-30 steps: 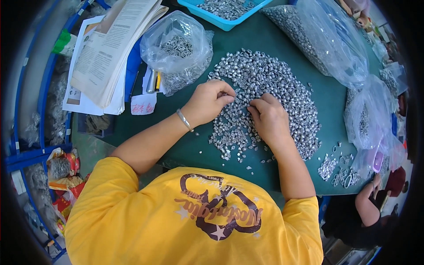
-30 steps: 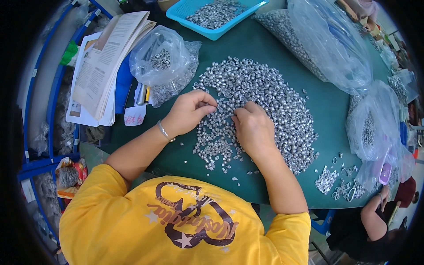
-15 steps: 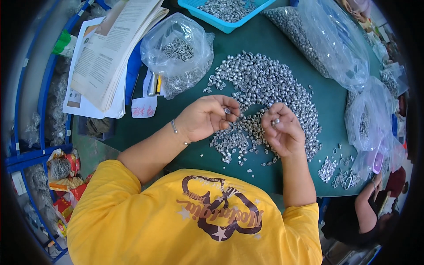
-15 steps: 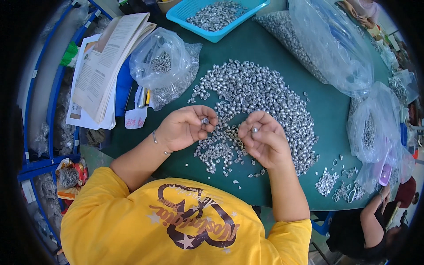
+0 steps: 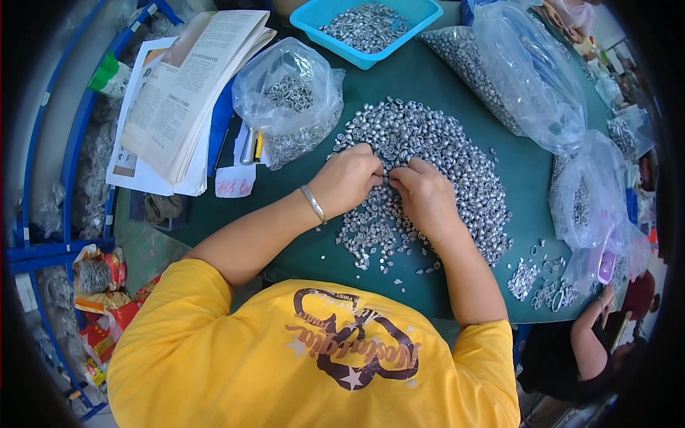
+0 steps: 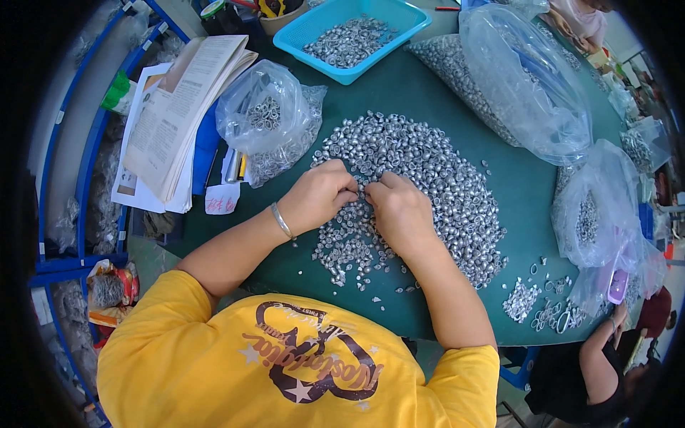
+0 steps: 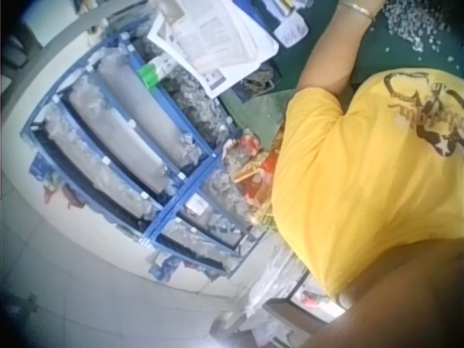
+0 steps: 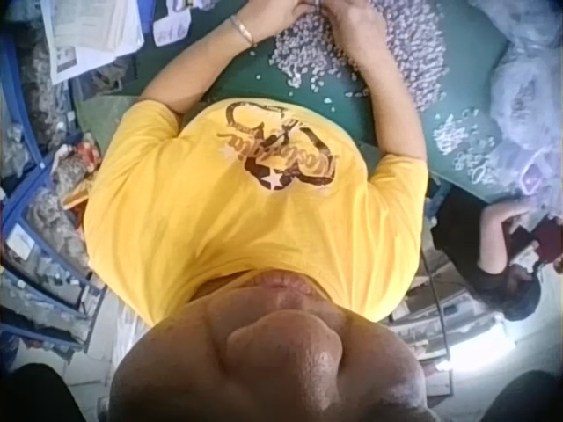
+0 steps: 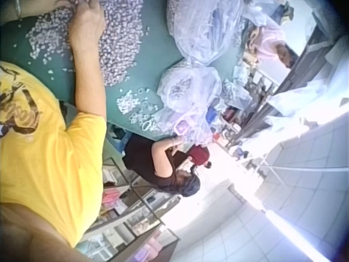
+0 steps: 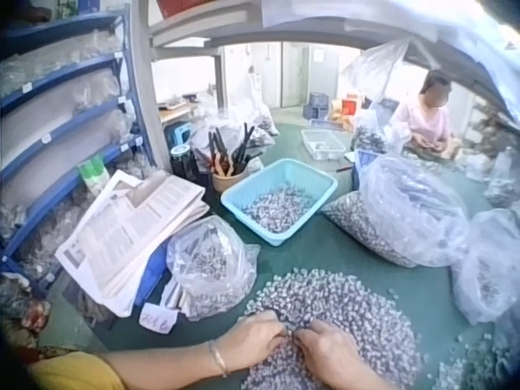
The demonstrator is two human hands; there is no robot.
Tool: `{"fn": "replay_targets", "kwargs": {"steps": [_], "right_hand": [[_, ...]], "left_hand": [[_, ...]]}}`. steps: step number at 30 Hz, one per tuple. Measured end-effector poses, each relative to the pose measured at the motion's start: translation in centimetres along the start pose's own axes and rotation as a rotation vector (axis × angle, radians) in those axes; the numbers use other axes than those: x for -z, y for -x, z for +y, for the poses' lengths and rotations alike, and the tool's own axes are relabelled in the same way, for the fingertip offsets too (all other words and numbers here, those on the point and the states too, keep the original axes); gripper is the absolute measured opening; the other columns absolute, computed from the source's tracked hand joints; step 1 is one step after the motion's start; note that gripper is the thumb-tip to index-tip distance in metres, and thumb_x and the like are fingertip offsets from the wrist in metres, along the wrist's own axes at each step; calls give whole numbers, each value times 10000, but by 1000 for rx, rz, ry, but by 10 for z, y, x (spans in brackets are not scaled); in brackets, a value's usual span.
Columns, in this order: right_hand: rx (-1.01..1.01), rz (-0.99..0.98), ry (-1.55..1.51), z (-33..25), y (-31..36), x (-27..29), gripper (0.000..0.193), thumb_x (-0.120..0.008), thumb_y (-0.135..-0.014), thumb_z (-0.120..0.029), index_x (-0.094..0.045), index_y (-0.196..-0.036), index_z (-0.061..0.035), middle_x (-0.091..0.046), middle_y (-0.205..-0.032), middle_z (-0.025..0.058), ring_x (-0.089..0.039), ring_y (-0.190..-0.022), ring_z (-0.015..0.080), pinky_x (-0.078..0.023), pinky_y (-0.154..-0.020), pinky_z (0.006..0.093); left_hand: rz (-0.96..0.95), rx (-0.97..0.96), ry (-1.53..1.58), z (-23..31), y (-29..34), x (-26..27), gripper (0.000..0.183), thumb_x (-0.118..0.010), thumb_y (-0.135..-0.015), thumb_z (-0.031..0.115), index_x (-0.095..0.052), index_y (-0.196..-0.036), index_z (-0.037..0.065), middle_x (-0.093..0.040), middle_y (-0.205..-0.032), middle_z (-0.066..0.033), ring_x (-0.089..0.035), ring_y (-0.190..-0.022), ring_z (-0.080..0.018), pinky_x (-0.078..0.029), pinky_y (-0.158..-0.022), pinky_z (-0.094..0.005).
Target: The person sorts through a pile of small metal components by hand, picking up individual pieces, turning them over, and placing them into a separate plastic bag.
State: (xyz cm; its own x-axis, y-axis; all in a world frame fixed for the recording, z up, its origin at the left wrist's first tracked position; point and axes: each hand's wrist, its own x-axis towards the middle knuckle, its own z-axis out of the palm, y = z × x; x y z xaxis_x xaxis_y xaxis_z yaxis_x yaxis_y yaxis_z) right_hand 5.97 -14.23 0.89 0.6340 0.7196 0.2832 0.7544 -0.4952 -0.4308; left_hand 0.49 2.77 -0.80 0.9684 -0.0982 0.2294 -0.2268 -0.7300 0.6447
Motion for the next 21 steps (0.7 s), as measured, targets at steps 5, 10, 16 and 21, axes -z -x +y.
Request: {"fn": "replay_targets", "kwargs": {"steps": [5, 10, 16, 21], "right_hand": [[8, 6, -16, 5, 6, 0, 92, -636, -697, -51, -613, -786, -50, -532, -745, 102, -567, -743, 284, -473, -627, 365], [-375, -42, -722, 2, 17, 11, 76, -611, -795, -50, -615, -869, -31, -556, -756, 33, -522, -675, 145, -438, -574, 291], [-638, -142, -1698, 8, 29, 17, 155, -560, -858, -54, -575, -987, 29, -604, -794, 85, -437, -573, 63, -331, -467, 170], [-583, -114, -1973, 9, 21, 23, 141, -543, -840, -46, -564, -960, 26, -606, -826, 132, -487, -592, 95, -370, -440, 192]], "left_hand": [[70, -92, 63, 0, 2, -2, 100, -679, -697, 56, -610, -763, 27, -525, -748, -113, -554, -715, -300, -460, -634, -346], [-89, 262, 491, 11, -2, 15, 66, -643, -770, 50, -633, -831, 24, -620, -788, -63, -601, -677, -151, -470, -587, -281], [-205, 664, 1326, 19, 11, 19, 145, -564, -849, 30, -583, -982, -23, -635, -843, -98, -616, -705, -125, -514, -616, -214], [-172, 606, 1646, 2, 21, 25, 171, -487, -825, 13, -570, -972, -14, -606, -905, -103, -605, -776, -148, -506, -669, -242]]}}
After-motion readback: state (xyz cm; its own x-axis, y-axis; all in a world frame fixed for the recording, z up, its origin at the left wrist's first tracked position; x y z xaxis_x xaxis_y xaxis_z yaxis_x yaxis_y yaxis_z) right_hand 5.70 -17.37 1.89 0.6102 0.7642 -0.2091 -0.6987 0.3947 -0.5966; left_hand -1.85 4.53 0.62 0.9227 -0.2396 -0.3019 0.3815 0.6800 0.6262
